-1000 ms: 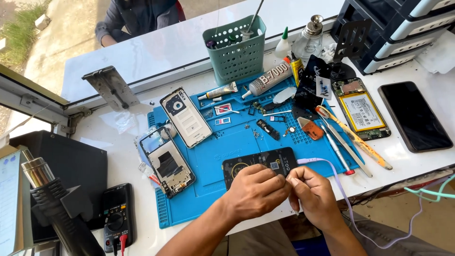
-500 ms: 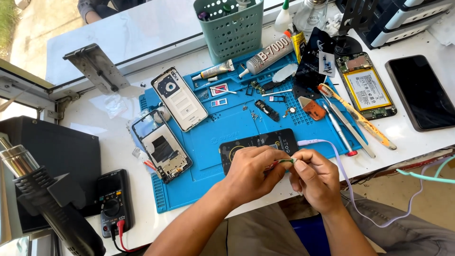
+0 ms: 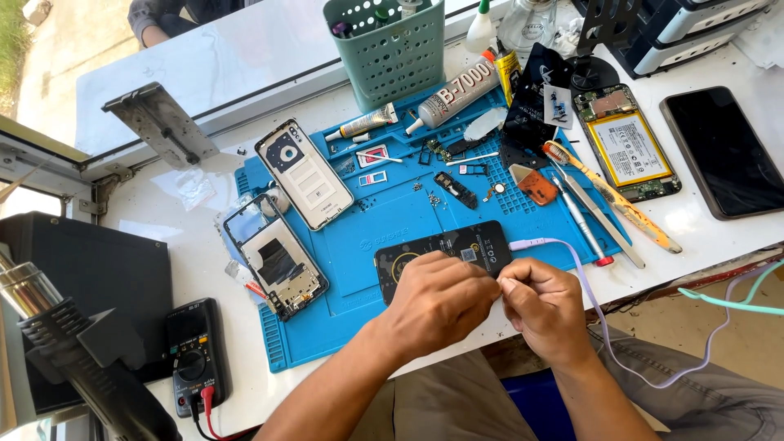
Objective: Testing a replacement mobile phone screen by peeling off protective stickers and checking touch responsiveness.
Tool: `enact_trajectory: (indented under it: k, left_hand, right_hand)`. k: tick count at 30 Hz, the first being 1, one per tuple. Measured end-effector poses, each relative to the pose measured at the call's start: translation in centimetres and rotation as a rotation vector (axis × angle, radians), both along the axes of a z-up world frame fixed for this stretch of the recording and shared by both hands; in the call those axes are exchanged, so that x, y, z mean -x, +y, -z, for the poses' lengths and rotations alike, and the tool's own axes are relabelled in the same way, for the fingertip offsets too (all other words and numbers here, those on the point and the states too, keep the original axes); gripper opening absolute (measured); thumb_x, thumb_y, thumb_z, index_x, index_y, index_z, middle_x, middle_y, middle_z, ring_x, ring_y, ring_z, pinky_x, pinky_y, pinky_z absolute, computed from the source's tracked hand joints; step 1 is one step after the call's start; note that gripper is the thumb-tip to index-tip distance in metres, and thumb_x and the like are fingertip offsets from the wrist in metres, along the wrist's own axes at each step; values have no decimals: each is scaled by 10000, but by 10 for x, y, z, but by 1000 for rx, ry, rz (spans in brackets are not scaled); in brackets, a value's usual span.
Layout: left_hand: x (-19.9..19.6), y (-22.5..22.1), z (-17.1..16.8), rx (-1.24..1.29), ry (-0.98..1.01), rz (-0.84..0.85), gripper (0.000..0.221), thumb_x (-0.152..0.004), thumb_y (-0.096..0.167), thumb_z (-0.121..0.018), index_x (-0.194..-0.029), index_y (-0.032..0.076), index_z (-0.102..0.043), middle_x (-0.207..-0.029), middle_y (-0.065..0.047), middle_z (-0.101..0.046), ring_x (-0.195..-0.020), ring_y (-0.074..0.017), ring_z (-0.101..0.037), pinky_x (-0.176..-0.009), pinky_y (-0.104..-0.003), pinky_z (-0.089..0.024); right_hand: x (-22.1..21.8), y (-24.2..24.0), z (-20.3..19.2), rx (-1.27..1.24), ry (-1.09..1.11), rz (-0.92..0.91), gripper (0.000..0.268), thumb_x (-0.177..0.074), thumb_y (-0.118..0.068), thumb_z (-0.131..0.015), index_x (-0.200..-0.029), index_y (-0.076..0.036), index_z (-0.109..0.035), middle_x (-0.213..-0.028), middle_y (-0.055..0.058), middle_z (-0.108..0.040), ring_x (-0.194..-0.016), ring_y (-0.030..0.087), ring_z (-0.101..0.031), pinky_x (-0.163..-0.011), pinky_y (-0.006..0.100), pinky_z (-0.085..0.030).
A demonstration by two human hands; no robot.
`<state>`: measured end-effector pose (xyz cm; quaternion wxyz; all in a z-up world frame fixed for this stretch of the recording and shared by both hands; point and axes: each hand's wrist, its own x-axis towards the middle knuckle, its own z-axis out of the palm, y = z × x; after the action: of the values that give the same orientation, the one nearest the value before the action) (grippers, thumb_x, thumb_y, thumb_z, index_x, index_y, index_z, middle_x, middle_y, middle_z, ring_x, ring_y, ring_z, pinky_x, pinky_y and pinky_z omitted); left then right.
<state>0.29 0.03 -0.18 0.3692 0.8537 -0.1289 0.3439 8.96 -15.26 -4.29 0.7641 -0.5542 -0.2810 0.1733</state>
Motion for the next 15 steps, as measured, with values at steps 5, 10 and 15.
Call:
enact_trajectory:
  k: [5,10,15]
  left_hand:
    - [1,3,-9,-319,-144,9,112,-1031,18,-610,-936,40,-666,-932,-92,-702,-669,-186,-607,-598,-323,-406]
    - [3,-1,-29,-205,-267,84,163,-1074,52,-539,-1000,20,-680,-907,-105,-698,-694,-211,-620,-655,-361,-474]
    - [12,5,-7,261,-52,-198,127,-1020,171,-666,-1031,46,-681,-941,-119,-739,-789,-251,-736,-683,-359,-598]
  right_hand:
    - [2,-8,-4,199,129,-25,190,-908,-123,-593,-764,-5,-631,-499,64,-485,-362,123,-408,-331,254,-327]
    - [-3,-4,2,162,314,92,201,-914,-132,-580,-769,7,-576,-558,41,-427,-379,113,-342,-379,270,-251]
    - [12,-9,5,63,109,79,245,-1005,-232,-580,-924,-3,-616,-496,67,-473,-386,139,-445,-377,303,-362]
